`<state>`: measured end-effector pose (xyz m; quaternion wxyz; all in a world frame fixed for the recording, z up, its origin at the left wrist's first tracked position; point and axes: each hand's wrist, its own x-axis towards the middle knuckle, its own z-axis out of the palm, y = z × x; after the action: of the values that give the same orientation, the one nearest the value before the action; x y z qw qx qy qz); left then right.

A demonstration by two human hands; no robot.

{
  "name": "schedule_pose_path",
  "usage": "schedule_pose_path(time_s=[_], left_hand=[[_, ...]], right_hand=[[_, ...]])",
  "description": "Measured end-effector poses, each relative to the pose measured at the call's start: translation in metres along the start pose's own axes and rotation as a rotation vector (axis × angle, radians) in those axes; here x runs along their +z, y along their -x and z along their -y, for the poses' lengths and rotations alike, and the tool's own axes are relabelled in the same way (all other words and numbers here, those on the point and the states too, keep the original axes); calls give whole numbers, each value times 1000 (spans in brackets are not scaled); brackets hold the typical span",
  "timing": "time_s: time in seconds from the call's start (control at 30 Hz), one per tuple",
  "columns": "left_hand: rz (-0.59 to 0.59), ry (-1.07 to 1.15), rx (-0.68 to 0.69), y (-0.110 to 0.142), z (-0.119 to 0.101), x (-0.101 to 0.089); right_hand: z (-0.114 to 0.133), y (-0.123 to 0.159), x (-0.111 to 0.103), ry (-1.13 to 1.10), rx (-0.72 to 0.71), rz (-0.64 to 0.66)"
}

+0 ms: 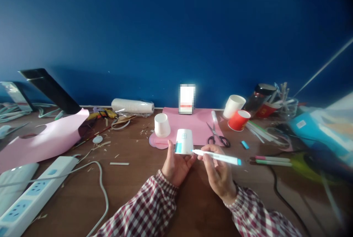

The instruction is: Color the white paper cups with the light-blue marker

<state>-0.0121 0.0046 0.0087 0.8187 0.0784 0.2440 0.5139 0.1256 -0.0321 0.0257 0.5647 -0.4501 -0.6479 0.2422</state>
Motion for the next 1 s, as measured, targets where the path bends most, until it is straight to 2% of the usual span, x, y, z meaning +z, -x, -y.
schedule_pose_path(time_s=[0.13,0.3,0.43,1.0], left_hand=[[-17,-22,5,-1,1,0],[-32,-76,-7,-1,2,-1],[-23,-84,-10,-2,3,-3],[2,-128,-3,-4,5,-7]], right_hand=[[3,0,-1,12,-13,10],[4,-2,-3,163,-97,12],[3,-1,-3,241,-108,5],[3,-3,-4,300,-198,31]])
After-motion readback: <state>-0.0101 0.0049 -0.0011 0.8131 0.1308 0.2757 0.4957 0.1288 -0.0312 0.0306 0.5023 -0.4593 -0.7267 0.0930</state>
